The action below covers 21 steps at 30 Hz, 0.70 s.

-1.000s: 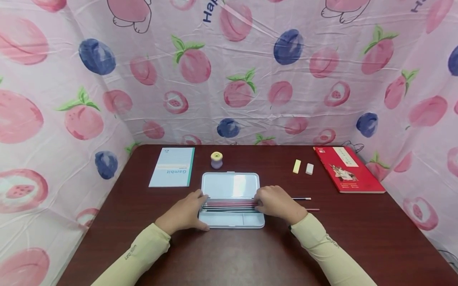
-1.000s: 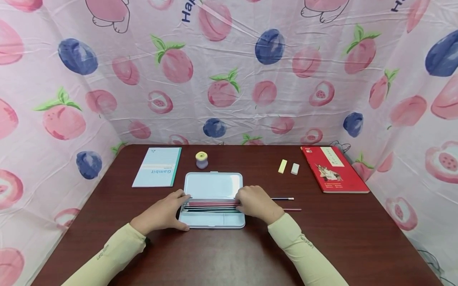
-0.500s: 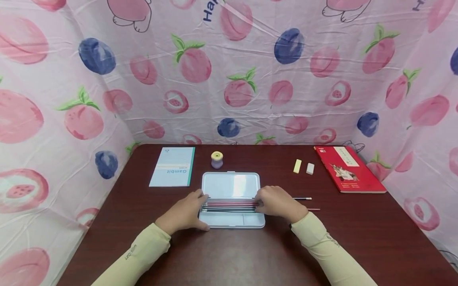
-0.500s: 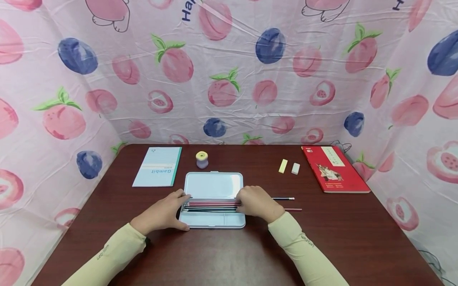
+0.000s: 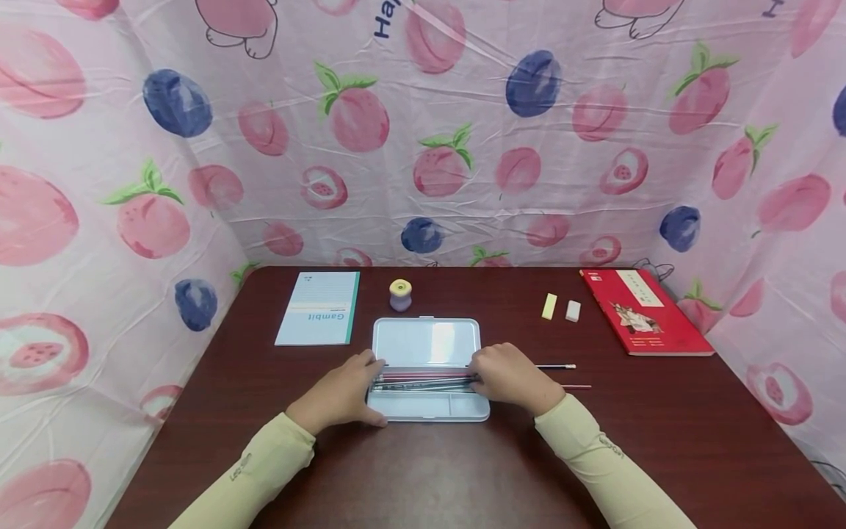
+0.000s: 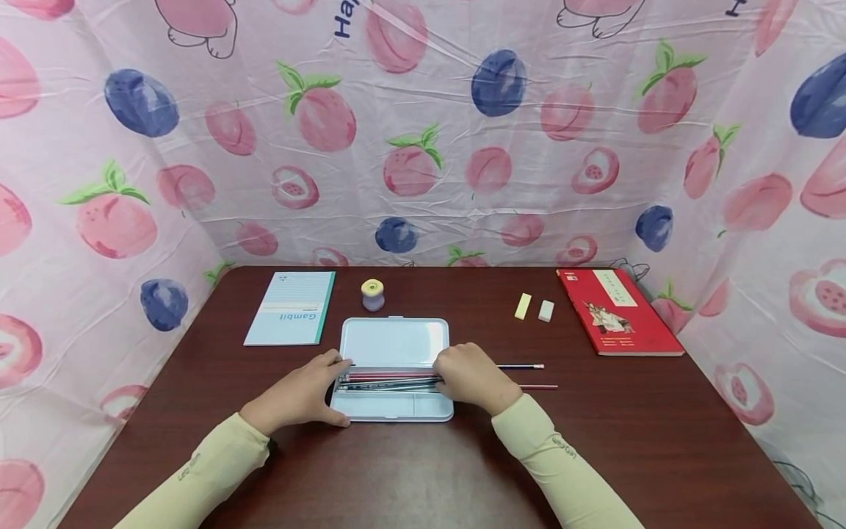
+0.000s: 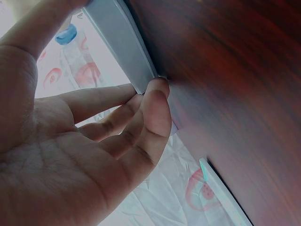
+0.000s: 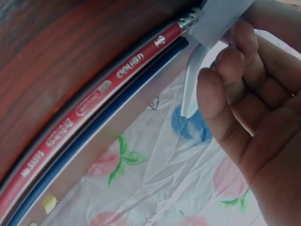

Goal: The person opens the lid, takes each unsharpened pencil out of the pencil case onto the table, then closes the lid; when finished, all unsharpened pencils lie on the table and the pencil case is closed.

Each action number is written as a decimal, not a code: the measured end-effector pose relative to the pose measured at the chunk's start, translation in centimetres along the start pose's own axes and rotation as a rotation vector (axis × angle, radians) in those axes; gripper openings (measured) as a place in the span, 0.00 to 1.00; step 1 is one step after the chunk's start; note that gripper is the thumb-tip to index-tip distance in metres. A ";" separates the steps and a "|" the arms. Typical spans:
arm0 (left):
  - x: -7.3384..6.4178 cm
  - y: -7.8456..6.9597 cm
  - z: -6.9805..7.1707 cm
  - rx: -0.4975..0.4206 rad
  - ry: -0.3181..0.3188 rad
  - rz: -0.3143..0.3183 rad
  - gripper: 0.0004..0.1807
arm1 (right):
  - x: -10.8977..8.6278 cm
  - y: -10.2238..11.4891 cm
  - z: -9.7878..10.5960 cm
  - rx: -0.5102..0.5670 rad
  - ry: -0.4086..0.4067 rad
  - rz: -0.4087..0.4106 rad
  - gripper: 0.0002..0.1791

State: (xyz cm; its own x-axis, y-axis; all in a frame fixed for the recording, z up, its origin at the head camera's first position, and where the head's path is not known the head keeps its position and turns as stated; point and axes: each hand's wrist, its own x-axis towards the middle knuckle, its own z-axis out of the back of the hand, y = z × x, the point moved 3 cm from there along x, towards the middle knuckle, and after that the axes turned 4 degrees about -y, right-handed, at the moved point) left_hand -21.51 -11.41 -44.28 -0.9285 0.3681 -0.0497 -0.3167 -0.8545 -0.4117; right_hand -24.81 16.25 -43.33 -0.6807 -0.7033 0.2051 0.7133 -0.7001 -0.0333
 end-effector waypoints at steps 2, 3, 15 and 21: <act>0.0 0.0 0.0 -0.003 0.001 0.003 0.55 | 0.0 0.0 0.0 -0.002 -0.010 0.006 0.04; 0.0 0.0 0.0 -0.004 0.002 0.004 0.55 | 0.0 0.0 0.1 -0.003 -0.013 0.009 0.04; -0.1 0.0 0.0 -0.013 0.002 0.011 0.55 | 0.0 -0.2 0.1 0.009 -0.024 -0.020 0.07; 0.0 0.1 -0.1 -0.010 0.003 0.014 0.55 | 0.0 -0.2 0.2 0.014 -0.026 -0.026 0.08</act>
State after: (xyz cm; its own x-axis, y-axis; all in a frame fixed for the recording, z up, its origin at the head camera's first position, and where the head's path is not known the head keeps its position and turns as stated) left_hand -21.50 -11.46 -44.37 -0.9321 0.3575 -0.0586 -0.3018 -0.8558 -0.4202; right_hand -24.90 16.46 -43.13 -0.6944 -0.6816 0.2309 0.6980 -0.7159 -0.0143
